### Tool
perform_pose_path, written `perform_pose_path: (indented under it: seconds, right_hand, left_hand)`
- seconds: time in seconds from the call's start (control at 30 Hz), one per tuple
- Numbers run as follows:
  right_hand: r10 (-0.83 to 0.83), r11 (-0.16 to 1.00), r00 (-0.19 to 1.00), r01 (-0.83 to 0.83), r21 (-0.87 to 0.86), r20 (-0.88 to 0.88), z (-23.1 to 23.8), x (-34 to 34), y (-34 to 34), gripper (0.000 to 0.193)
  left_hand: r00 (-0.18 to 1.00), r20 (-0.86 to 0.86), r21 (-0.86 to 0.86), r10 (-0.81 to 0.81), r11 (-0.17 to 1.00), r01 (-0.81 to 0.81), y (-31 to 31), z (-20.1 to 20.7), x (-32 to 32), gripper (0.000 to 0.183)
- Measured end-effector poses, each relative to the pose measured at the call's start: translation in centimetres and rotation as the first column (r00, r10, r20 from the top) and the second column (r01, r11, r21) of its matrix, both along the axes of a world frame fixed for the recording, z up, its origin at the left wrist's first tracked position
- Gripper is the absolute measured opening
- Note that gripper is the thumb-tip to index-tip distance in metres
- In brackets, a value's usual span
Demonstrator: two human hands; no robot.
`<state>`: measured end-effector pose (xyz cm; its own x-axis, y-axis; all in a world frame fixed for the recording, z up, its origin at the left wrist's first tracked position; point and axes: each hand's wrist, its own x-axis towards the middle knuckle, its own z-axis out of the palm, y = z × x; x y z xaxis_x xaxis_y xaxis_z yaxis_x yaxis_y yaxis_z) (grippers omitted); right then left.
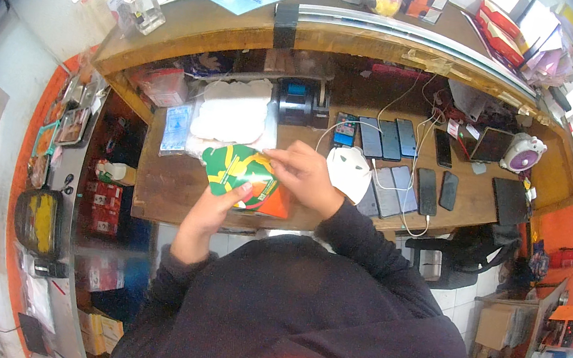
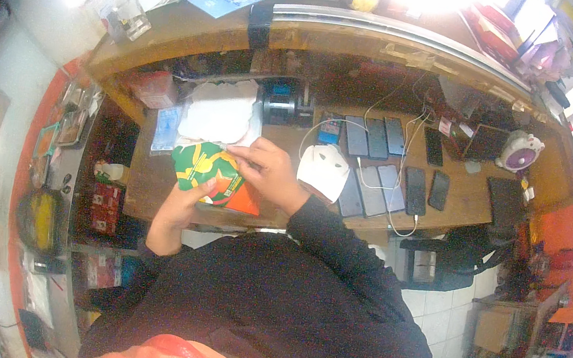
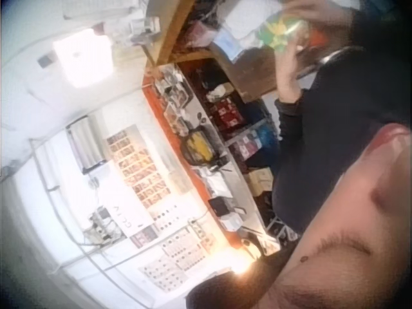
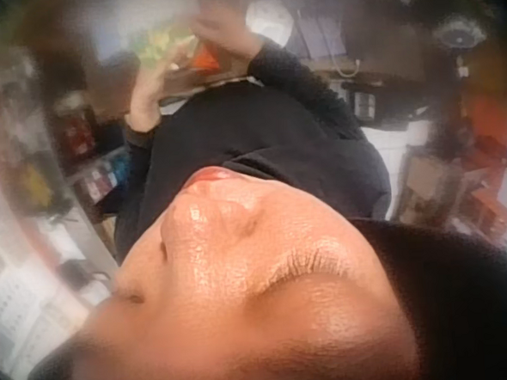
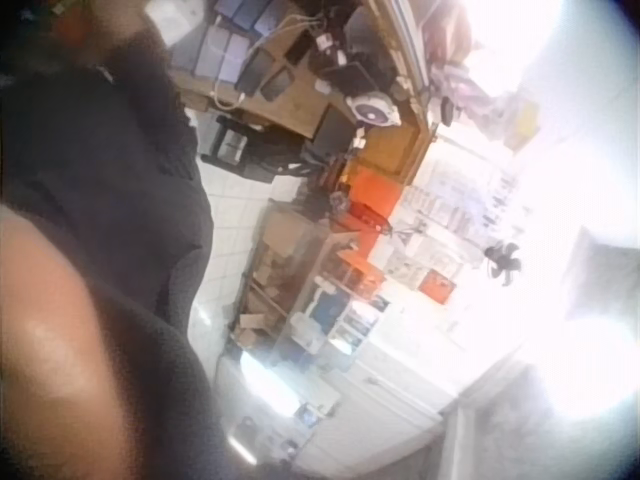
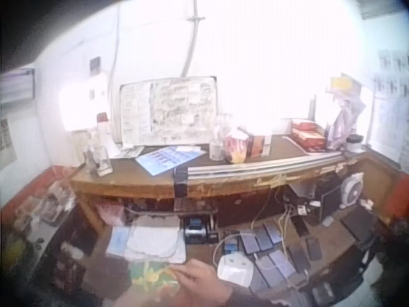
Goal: The person repeatedly folds flat, colorful paper sheets into small rectangular boxes. They fold the sides and bottom, then tuck the top flaps to close each box. The finished boxes are placed on a cluttered wooden counter.
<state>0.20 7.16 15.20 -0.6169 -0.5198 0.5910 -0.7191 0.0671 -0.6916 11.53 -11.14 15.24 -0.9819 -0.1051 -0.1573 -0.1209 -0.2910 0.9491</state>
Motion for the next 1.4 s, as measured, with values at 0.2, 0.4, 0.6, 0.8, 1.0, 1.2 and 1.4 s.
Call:
perform_pose_path:
  seconds: [0.2, 0.4, 0.6, 0.8, 1.0, 1.2, 1.4]
  right_hand:
    - [0.195, 0.981, 0.980, -0.194, 0.017, -0.027, 1.7, -0.8, 0.8, 0.019]
    - [0.262, 0.964, 0.963, -0.264, -0.026, -0.064, 3.6, -0.8, 1.6, 0.015]
    - [0.288, 0.956, 0.950, -0.280, 0.084, -0.123, 4.9, -0.3, 2.3, 0.016]
    - [0.231, 0.971, 0.959, -0.215, 0.107, -0.166, 3.6, 0.1, 2.4, 0.021]
    - [0.228, 0.960, 0.959, -0.192, 0.202, -0.169, 5.2, 1.3, 3.5, 0.023]
    - [0.258, 0.950, 0.941, -0.206, 0.234, -0.219, 4.0, 1.1, 3.8, 0.029]
    - [0.439, 0.861, 0.851, -0.490, 0.137, 0.287, 4.2, 0.2, 3.7, 0.063]
  left_hand:
    - [0.997, 0.004, 0.098, -0.083, 0.992, 0.082, -0.3, 1.0, 0.3, 0.043]
    - [0.992, -0.056, 0.265, -0.111, 0.957, 0.121, -0.3, 0.2, 0.5, 0.044]
    - [0.981, -0.103, 0.182, -0.165, 0.966, 0.182, -0.7, 1.3, 0.6, 0.044]
    - [0.972, -0.009, -0.013, -0.235, 0.972, 0.234, -1.3, 2.3, 0.4, 0.048]
    - [0.972, -0.011, -0.019, -0.233, 0.972, 0.232, -1.2, 2.2, 0.7, 0.051]
    - [0.955, 0.069, -0.010, -0.287, 0.957, 0.289, -1.8, 2.1, 0.1, 0.052]
    - [0.915, 0.042, 0.028, -0.402, 0.916, 0.401, -1.9, 2.0, 0.0, 0.046]
